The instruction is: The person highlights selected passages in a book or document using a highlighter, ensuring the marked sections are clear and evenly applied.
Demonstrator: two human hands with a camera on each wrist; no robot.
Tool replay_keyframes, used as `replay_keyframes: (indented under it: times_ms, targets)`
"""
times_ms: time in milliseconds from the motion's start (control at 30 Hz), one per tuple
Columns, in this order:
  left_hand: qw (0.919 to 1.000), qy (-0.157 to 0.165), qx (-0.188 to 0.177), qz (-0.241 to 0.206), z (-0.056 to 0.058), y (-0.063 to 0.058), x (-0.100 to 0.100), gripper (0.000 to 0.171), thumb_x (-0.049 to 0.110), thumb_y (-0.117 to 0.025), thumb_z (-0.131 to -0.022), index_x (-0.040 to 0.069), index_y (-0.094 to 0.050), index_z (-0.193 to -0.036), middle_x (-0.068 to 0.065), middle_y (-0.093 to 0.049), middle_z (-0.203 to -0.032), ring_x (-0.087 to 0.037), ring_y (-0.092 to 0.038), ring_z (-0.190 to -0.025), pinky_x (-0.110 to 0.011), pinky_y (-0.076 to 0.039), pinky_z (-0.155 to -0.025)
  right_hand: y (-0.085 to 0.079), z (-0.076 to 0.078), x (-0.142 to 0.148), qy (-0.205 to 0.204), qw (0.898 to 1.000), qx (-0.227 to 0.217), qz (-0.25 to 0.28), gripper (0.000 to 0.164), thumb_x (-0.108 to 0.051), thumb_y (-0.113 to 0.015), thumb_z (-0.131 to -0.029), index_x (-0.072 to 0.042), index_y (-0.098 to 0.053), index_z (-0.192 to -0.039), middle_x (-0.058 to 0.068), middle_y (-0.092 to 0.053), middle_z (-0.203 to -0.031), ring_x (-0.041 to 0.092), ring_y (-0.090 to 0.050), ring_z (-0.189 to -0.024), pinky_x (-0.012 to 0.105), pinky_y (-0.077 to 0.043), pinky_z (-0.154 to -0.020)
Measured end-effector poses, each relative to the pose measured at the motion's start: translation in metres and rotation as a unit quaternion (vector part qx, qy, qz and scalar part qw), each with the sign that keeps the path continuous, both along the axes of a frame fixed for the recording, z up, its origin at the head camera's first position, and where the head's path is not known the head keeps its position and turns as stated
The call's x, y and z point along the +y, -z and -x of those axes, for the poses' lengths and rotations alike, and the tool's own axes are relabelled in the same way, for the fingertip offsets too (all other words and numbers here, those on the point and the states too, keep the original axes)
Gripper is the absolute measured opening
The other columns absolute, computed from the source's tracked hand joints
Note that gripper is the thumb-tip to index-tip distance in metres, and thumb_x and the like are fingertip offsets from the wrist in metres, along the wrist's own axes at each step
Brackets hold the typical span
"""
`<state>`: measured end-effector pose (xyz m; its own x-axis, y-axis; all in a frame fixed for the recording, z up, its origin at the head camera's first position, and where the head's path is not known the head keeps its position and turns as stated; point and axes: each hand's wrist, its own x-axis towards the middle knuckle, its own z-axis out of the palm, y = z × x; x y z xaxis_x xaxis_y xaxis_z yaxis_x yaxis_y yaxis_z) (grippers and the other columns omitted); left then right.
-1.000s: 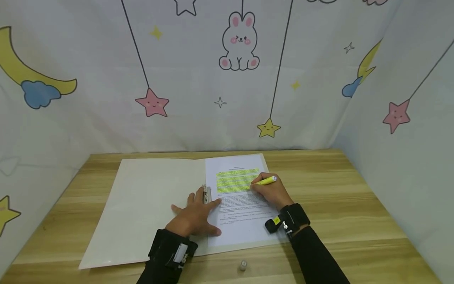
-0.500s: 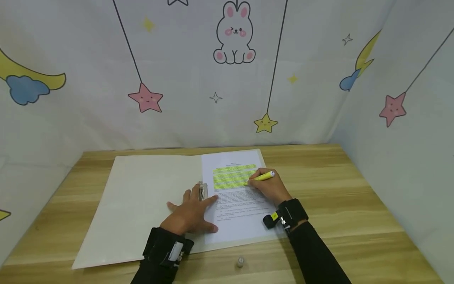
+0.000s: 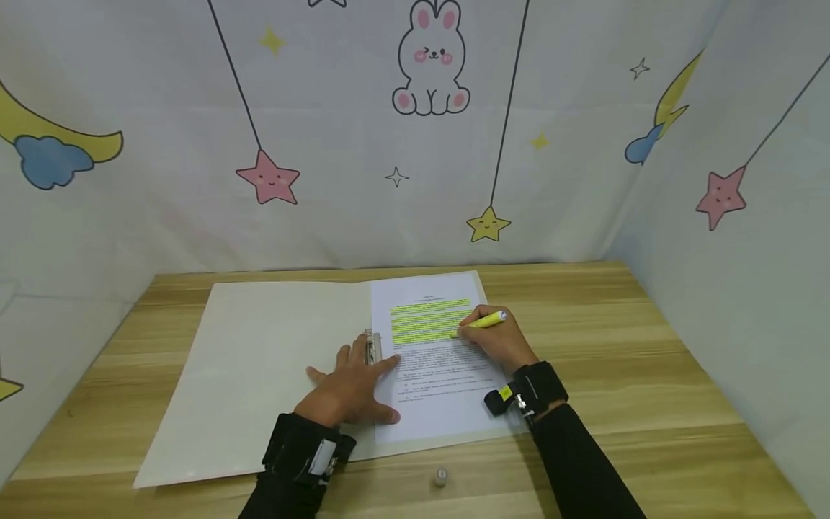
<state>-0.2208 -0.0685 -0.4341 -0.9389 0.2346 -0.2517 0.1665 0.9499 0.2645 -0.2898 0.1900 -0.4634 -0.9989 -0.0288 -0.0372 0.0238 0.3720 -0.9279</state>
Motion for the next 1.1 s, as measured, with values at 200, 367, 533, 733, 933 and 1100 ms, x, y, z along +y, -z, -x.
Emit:
replay_keyframes:
  times_ms: [200, 367, 533, 733, 933, 1100]
  targets:
    - [1.0, 0.003, 0.0, -0.003, -0.0003, -0.0015, 0.0016, 0.09, 0.046, -0.091, -0.065, 0.035, -0.051, -0.145, -0.022, -0.018, -0.161, -0.047, -0.026, -0.141, -0.092, -0.016, -0.092, -0.0027, -0.0003, 0.0045, 0.005, 1.0, -0.001, -0.008, 0.007, -0.011, -0.076, -0.083, -0.006, -0.071, -0.083, 0.01, -0.068, -0.1, 0.022, -0.059, -0.081, 0.026, -0.046, -0.057]
    - [1.0, 0.0, 0.003, -0.004, 0.0001, -0.0029, 0.0007, 0.09, 0.045, -0.091, -0.065, 0.035, -0.051, -0.145, -0.021, -0.017, -0.162, -0.047, -0.026, -0.141, -0.092, -0.015, -0.092, -0.0053, 0.0008, 0.0036, 0.001, 1.0, 0.004, -0.009, 0.006, -0.01, -0.076, -0.083, -0.006, -0.071, -0.083, 0.012, -0.067, -0.099, 0.022, -0.06, -0.078, 0.025, -0.046, -0.054]
    - [1.0, -0.002, 0.001, -0.003, 0.0009, -0.0023, -0.0009, 0.09, 0.045, -0.091, -0.065, 0.035, -0.051, -0.145, -0.021, -0.016, -0.162, -0.048, -0.025, -0.141, -0.092, -0.015, -0.092, -0.0047, 0.0017, 0.003, -0.003, 1.0, 0.007, -0.008, 0.006, -0.011, -0.076, -0.082, -0.007, -0.072, -0.082, 0.011, -0.068, -0.1, 0.022, -0.06, -0.08, 0.025, -0.047, -0.056]
    - [1.0, 0.003, -0.005, -0.006, 0.001, -0.0014, -0.002, 0.091, 0.047, -0.091, -0.064, 0.035, -0.051, -0.144, -0.021, -0.017, -0.162, -0.047, -0.025, -0.142, -0.092, -0.015, -0.093, -0.0026, -0.0007, 0.0047, 0.011, 1.0, 0.0, 0.001, 0.006, -0.008, -0.076, -0.081, -0.008, -0.071, -0.078, 0.01, -0.068, -0.099, 0.021, -0.059, -0.079, 0.026, -0.046, -0.057]
    - [1.0, 0.002, 0.0, -0.008, 0.0002, 0.0008, -0.0035, 0.091, 0.047, -0.092, -0.063, 0.035, -0.052, -0.144, -0.021, -0.018, -0.161, -0.047, -0.025, -0.142, -0.092, -0.016, -0.092, -0.0016, -0.0025, 0.0041, 0.011, 1.0, 0.002, -0.006, 0.006, -0.009, -0.076, -0.081, -0.007, -0.071, -0.079, 0.01, -0.068, -0.098, 0.022, -0.058, -0.079, 0.026, -0.045, -0.057]
    - [0.9999, 0.002, -0.001, -0.012, -0.0009, 0.0034, -0.0042, 0.091, 0.045, -0.092, -0.063, 0.035, -0.052, -0.144, -0.021, -0.018, -0.161, -0.047, -0.026, -0.141, -0.093, -0.015, -0.091, 0.0009, -0.0029, 0.0035, 0.011, 1.0, -0.005, -0.006, 0.006, -0.009, -0.076, -0.082, -0.008, -0.071, -0.08, 0.01, -0.068, -0.1, 0.023, -0.059, -0.083, 0.027, -0.046, -0.06]
